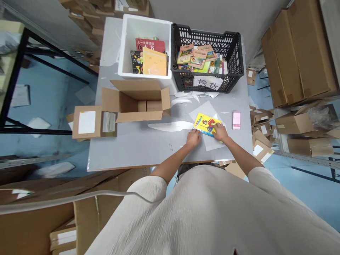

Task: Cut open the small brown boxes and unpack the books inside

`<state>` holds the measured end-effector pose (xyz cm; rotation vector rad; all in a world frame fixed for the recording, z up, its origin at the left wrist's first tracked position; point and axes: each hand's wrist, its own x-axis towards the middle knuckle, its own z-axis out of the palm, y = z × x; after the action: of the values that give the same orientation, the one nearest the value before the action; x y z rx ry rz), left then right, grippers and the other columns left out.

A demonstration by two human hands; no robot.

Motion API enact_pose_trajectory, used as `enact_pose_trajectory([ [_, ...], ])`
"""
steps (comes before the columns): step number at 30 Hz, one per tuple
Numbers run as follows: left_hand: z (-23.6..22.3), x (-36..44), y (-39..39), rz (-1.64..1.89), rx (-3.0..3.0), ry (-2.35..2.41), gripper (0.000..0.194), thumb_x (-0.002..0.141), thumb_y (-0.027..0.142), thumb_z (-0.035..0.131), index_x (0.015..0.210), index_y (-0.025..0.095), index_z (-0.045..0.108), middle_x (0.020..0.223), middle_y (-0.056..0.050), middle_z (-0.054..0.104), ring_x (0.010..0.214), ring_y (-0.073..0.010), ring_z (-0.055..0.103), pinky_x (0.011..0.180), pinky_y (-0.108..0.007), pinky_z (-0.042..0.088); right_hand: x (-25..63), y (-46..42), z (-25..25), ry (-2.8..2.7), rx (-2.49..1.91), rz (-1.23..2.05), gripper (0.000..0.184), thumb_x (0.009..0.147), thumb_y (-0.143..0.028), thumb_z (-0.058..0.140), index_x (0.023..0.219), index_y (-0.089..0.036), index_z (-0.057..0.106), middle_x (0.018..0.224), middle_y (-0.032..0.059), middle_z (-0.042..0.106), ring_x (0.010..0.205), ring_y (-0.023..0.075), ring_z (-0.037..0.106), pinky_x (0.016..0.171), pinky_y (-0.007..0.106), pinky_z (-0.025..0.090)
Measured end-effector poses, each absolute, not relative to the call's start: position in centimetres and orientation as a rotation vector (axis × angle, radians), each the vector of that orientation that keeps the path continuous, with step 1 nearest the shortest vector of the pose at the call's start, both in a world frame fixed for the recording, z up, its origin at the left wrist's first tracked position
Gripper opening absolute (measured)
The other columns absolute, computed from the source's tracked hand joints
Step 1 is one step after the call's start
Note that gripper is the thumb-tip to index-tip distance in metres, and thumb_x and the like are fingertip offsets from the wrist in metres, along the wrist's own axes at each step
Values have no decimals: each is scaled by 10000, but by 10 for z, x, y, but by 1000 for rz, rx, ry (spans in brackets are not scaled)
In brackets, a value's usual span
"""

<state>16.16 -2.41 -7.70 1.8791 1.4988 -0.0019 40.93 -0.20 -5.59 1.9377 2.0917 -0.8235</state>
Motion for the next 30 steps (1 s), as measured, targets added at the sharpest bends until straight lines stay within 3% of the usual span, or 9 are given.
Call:
enact_pose_trajectory([
  [7, -77, 183, -38, -46, 1923, 1408, 329, 1089, 263, 561, 1357, 228, 749, 1474, -163, 710, 1408, -388, 612, 1170, -534, 492, 398, 5, -69, 2104, 1776, -814, 1016, 884, -490, 887, 1759, -242, 434, 1908, 196, 246, 1735, 459, 211, 1382, 626, 200],
  [13, -87, 193, -40, -108, 2049, 1195, 292, 1091, 237, 538, 1248, 212, 782, 1390, -178, 749, 1386, -377, 627, 1179, -542, 469, 403, 7, -77, 2125, 1771, -797, 996, 908, -512, 869, 1761, -251, 425, 1915, 187, 241, 1727, 452, 224, 1357, 621, 295],
  [19, -94, 211, -42, -128, 2097, 1196, 374, 1076, 227, 559, 1414, 216, 718, 1489, -195, 699, 1442, -383, 595, 1199, -533, 426, 402, 6, -77, 2110, 1801, -775, 965, 923, -513, 857, 1755, -264, 436, 1904, 171, 280, 1698, 454, 260, 1328, 626, 354],
  [23, -95, 215, -38, -107, 2063, 1231, 394, 1075, 186, 500, 1379, 244, 744, 1401, -197, 737, 1411, -384, 608, 1192, -545, 403, 400, 5, -76, 2086, 1854, -766, 998, 928, -539, 854, 1772, -261, 401, 1901, 174, 281, 1666, 460, 283, 1297, 633, 395],
  [30, -92, 179, -22, -137, 2040, 1380, 408, 1048, 103, 435, 1230, 217, 782, 1327, -199, 743, 1363, -373, 606, 1158, -522, 394, 393, 1, -68, 2042, 1921, -755, 963, 941, -569, 839, 1754, -238, 443, 1852, 198, 359, 1605, 479, 365, 1299, 610, 368],
])
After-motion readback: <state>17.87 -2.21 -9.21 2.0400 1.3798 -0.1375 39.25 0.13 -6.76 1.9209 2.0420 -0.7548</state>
